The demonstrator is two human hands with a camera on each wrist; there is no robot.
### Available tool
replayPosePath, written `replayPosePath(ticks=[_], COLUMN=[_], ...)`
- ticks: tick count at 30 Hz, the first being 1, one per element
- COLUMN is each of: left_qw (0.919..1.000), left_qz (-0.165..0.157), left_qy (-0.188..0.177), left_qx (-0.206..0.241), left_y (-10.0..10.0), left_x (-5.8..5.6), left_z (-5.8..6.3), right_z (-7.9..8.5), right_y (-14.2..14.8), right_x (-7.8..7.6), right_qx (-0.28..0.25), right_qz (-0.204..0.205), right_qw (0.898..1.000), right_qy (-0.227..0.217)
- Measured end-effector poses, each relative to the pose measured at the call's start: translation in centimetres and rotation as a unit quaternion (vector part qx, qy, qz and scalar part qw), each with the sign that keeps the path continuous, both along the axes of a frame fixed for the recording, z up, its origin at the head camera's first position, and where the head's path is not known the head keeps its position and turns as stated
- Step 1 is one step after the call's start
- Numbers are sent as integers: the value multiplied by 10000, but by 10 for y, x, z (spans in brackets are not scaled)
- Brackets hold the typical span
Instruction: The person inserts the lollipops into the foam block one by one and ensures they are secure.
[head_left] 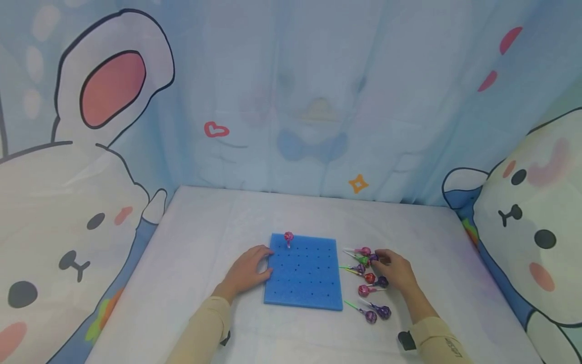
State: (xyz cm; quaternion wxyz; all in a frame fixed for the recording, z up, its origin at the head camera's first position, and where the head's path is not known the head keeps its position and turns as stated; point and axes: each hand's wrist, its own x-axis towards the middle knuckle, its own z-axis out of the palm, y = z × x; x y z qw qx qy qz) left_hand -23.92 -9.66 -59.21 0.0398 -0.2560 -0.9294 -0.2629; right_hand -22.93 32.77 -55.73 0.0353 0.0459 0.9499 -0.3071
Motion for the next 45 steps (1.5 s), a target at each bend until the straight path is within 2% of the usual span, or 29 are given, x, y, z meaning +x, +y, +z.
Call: replayPosePath(ticks=[8,17,21,24,28,30,33,36,38,40,42,43,45], left_qw=[10000,10000,10000,10000,10000,9999,10000,10000,10000,10000,10000,10000,10000], left_qz=[-14,18,9,1,7,7,7,7,-4,-16,-31,-36,-45], left_qy=[29,-25,-43,-53,-84,-103,-90,-64,-41,-33,-29,-21,7], left_qx=[38,-20,-7,19,-17,-37,-37,-40,-36,-30,-6,-10,-8], left_y=[0,1,1,1,1,1,1,1,1,1,0,0,0], left_x=[0,0,0,0,0,1,1,1,1,2,2,2,2], left_z=[0,0,1,2,4,5,5,4,3,2,2,2,2], right_z=[-1,6,6,-19,-35,-26,-13,-13,-19,-26,-30,-29,-15], right_y=[0,0,-1,11,16,7,-9,-20,-25,-29,-35,-39,-53], right_x=[-2,-10,-16,-33,-51,-50,-46,-46,-49,-53,-57,-58,-54], right_qx=[37,10,-104,-207,-644,-757,-1315,-2129,-2534,-2647,-2491,-2548,-2640], right_qz=[-13,-276,-378,-434,-521,-524,-549,-568,-654,-692,-834,-807,-807], right_qw=[9998,9985,9958,9923,9912,9912,9861,9715,9611,9576,9602,9587,9562], right_qy=[176,483,824,1142,1033,952,850,873,882,898,950,978,969])
